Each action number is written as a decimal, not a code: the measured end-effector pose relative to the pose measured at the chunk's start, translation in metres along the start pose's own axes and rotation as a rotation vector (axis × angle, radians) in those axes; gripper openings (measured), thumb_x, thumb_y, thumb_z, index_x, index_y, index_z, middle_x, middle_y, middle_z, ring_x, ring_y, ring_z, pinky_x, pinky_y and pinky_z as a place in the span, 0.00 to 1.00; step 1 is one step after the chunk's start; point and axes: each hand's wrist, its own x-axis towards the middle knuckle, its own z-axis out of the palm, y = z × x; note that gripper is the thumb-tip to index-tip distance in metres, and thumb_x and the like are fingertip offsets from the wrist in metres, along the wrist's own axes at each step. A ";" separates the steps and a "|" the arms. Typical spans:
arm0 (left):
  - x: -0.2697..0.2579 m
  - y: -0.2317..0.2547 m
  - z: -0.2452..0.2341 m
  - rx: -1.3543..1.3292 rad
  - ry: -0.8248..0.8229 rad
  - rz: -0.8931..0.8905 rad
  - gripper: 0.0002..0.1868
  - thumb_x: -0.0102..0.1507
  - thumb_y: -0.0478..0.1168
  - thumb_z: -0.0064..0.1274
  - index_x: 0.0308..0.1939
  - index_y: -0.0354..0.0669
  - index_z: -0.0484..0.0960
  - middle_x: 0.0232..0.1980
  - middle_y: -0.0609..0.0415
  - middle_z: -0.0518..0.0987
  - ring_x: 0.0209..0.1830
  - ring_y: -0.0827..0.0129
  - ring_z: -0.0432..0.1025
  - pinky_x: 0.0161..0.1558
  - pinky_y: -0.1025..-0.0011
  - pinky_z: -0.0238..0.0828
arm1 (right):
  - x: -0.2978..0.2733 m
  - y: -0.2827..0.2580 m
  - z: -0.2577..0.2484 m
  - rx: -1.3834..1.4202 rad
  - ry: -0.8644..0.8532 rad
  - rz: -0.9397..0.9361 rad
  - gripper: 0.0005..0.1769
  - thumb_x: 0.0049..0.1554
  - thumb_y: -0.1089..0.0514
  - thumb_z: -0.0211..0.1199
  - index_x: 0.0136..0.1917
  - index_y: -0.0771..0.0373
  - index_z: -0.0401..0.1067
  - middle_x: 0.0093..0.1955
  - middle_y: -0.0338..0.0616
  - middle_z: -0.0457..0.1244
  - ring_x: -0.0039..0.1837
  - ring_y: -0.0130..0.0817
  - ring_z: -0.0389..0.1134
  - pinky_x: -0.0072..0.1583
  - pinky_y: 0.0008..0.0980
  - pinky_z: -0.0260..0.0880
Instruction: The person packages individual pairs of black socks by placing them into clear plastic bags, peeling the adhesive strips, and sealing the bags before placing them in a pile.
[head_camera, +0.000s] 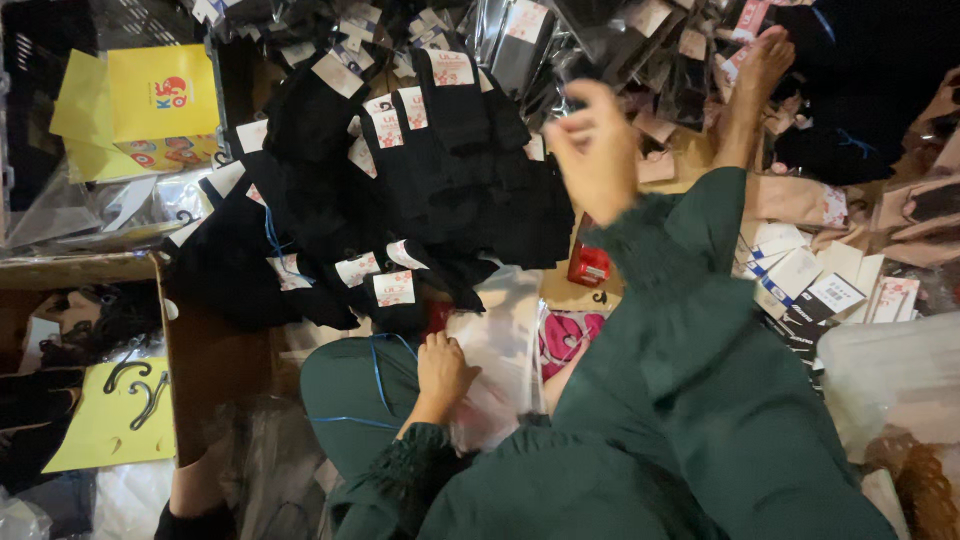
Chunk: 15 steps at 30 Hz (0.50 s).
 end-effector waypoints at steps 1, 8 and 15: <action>0.002 0.000 0.004 0.026 -0.010 0.005 0.37 0.50 0.68 0.66 0.49 0.43 0.81 0.51 0.51 0.79 0.53 0.60 0.72 0.50 0.65 0.70 | 0.015 0.038 0.033 0.075 -0.023 -0.006 0.26 0.61 0.65 0.68 0.69 0.63 0.62 0.50 0.59 0.70 0.52 0.51 0.76 0.48 0.40 0.82; 0.022 -0.014 0.074 -0.104 0.086 0.002 0.19 0.49 0.47 0.66 0.39 0.43 0.82 0.37 0.51 0.81 0.43 0.56 0.76 0.41 0.59 0.74 | 0.058 0.088 0.148 -0.248 -0.244 0.224 0.39 0.64 0.23 0.51 0.75 0.50 0.60 0.66 0.42 0.66 0.66 0.38 0.70 0.69 0.44 0.67; 0.004 -0.002 0.008 -0.976 -0.054 -0.265 0.25 0.59 0.32 0.51 0.58 0.48 0.62 0.36 0.39 0.84 0.44 0.37 0.80 0.48 0.45 0.73 | -0.024 0.049 0.153 -0.364 -0.196 0.123 0.44 0.56 0.26 0.63 0.71 0.56 0.60 0.59 0.51 0.69 0.60 0.54 0.72 0.60 0.61 0.69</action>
